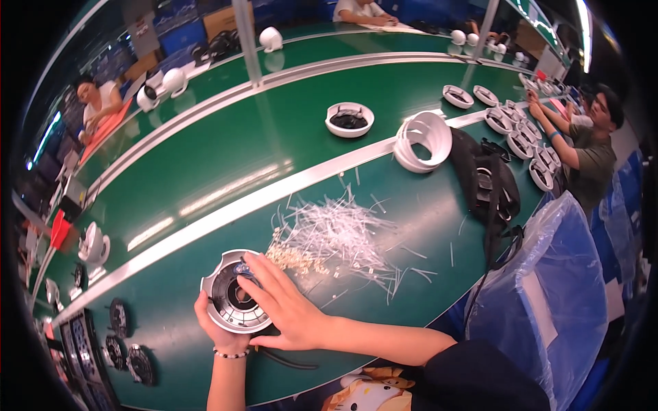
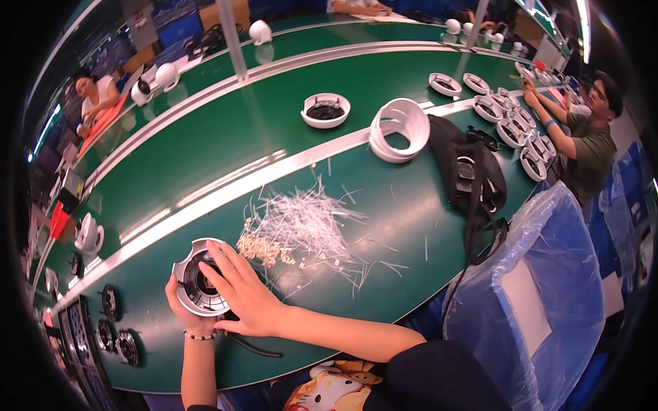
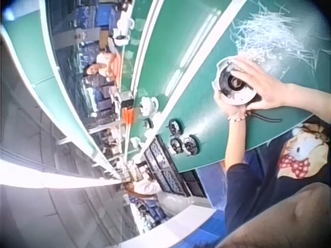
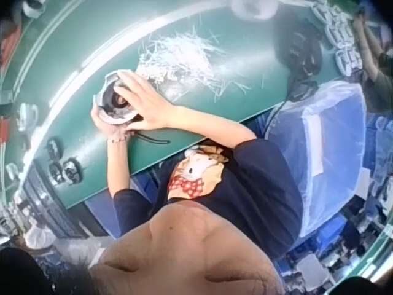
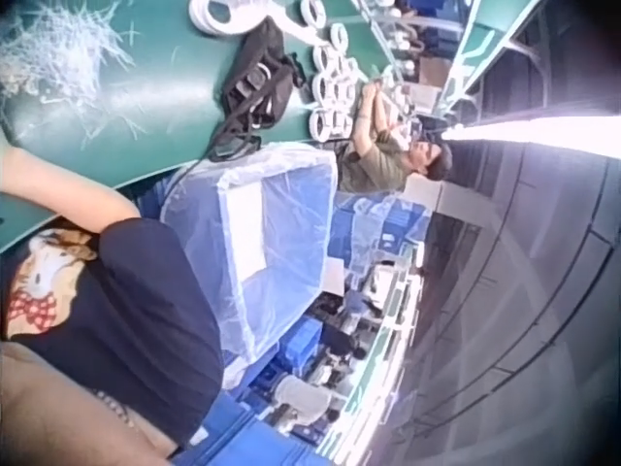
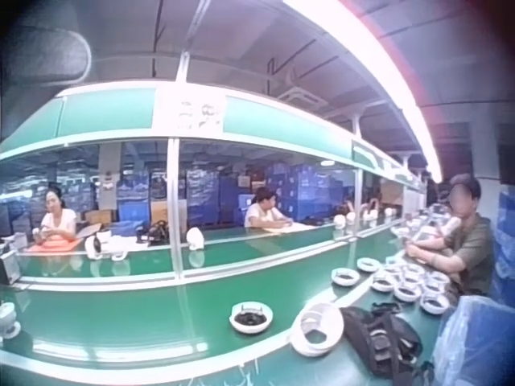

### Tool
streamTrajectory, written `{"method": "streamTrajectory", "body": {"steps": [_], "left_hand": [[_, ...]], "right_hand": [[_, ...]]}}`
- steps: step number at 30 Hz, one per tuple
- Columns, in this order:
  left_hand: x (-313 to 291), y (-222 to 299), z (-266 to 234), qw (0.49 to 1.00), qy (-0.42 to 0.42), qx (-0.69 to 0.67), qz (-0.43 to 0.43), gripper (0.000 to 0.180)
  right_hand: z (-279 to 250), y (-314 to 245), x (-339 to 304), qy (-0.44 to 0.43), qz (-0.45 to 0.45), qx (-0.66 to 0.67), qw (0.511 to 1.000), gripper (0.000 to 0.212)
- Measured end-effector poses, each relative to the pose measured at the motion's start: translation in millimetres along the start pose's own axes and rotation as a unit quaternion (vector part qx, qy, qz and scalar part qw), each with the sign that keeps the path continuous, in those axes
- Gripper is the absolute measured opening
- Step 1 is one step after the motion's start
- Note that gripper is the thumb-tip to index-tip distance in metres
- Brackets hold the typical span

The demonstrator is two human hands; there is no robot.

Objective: Assembling security camera components on a production line.

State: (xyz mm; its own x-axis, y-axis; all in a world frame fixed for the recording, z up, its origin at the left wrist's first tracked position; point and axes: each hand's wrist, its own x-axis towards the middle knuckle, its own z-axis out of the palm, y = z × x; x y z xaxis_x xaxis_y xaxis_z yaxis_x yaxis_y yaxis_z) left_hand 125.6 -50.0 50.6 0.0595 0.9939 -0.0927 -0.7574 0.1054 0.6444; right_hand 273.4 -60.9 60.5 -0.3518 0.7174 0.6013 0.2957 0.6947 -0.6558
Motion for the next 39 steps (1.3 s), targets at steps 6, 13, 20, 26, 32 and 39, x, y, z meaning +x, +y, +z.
{"method": "streamTrajectory", "body": {"steps": [6,13,20,26,32,39], "left_hand": [[55,40,-20,0.994,0.075,-0.001,-0.078,0.044],[234,25,-76,0.974,-0.119,0.181,0.067,0.038],[235,24,-20,0.943,0.264,0.203,-0.004,0.063],[109,120,-87,0.745,0.150,0.588,0.278,0.039],[-85,215,-158,0.445,0.377,0.776,0.238,0.038],[-133,241,-213,0.451,0.429,0.782,0.000,0.052]], "right_hand": [[-79,36,11,0.070,-0.018,-0.185,0.980,0.071],[-224,156,-25,0.190,0.094,-0.500,0.840,0.059],[-250,234,-38,0.203,0.204,-0.342,0.894,0.018],[-265,253,-33,0.164,0.256,-0.310,0.901,0.025],[-283,256,-36,0.124,0.215,-0.424,0.871,0.027],[-239,142,11,0.209,0.011,-0.416,0.885,0.020]]}}
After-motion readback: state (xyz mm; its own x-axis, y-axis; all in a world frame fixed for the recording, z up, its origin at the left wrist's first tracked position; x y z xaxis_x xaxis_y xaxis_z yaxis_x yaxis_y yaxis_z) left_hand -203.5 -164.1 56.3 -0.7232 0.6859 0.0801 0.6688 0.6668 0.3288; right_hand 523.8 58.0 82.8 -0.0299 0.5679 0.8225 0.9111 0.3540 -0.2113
